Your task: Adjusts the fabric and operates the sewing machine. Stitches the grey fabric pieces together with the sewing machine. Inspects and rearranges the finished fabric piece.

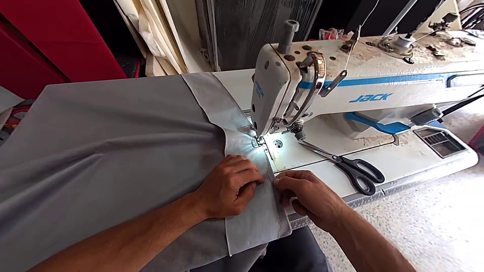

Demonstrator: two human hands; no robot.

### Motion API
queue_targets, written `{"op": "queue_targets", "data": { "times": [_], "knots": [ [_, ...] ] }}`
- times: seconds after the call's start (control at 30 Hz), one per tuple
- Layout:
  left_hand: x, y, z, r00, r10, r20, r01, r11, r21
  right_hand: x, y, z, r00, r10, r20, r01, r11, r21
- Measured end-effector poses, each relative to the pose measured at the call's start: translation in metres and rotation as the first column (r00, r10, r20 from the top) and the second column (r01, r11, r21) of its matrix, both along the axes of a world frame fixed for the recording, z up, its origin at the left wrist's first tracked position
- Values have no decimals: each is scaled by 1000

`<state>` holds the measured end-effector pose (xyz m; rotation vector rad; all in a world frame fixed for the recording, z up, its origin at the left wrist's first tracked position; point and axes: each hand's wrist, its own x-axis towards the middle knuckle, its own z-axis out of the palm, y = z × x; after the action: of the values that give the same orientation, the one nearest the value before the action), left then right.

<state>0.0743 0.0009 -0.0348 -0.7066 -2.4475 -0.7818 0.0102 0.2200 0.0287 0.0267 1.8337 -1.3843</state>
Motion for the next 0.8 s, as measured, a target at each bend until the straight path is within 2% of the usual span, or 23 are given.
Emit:
{"op": "queue_targets", "data": {
  "times": [0.07, 0.2, 0.33, 0.4, 0.53, 0.8],
  "knots": [
    [0, 0, 0, 1000, -13, 0, 13, 1000, 0, 2, 4, -3, 999, 36, -13, -37, 999, -30],
    [-1, -1, 0, 1000, -26, 0, 26, 1000, -10, 14, 6, -13, 991, -50, -123, 42, 997, -68],
    [0, -1, 0, 999, -32, 7, 32, 999, -8, 30, -8, -28, 908, -77, -411, 140, 982, 125],
    [0, -1, 0, 999, -34, 2, 34, 999, -14, 32, -11, -33, 870, -77, -487, 180, 969, 168],
    [0, 0, 0, 999, -42, -1, 42, 999, -27, 33, -9, -33, 858, -82, -507, 174, 975, 139],
    [0, 0, -1, 999, -52, 2, 52, 997, -58, 33, -4, -29, 898, -77, -434, 149, 980, 133]
  ]
}}
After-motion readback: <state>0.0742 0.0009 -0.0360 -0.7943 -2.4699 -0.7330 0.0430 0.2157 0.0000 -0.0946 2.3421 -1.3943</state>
